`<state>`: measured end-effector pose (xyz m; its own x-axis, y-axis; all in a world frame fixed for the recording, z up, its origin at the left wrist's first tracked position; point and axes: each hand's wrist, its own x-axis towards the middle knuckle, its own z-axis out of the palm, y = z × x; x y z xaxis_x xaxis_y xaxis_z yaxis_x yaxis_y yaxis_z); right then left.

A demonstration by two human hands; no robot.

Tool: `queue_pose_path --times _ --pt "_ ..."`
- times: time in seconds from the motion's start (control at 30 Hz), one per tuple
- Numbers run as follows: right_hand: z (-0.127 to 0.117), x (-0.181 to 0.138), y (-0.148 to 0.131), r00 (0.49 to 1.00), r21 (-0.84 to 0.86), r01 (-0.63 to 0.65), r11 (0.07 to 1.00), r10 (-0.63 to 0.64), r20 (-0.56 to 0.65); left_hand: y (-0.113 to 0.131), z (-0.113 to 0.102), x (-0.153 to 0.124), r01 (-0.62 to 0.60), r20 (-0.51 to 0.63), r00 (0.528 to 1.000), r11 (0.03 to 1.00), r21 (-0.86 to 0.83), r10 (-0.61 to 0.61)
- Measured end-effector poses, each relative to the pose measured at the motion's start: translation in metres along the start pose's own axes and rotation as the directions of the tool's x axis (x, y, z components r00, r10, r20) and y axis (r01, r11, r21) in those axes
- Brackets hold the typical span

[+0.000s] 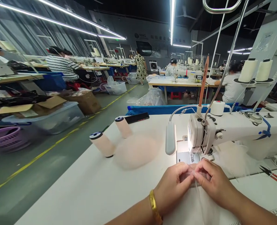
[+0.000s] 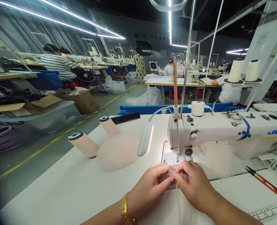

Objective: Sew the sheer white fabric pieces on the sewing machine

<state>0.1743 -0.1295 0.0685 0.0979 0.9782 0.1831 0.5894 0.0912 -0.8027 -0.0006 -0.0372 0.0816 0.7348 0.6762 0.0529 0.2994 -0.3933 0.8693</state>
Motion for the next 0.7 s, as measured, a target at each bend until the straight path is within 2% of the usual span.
queue_pose_path --times 0.27,0.7 --pt "0.002 -0.001 -0.003 0.999 -0.015 0.013 1.0 -0.014 -0.048 -0.003 0.006 0.002 -0.044 -0.076 0.996 0.996 -0.077 0.038" --pt "-0.001 -0.004 -0.004 0.988 -0.034 0.118 0.992 -0.121 -0.1 0.003 0.011 0.003 0.088 -0.038 0.994 0.972 -0.219 -0.098"
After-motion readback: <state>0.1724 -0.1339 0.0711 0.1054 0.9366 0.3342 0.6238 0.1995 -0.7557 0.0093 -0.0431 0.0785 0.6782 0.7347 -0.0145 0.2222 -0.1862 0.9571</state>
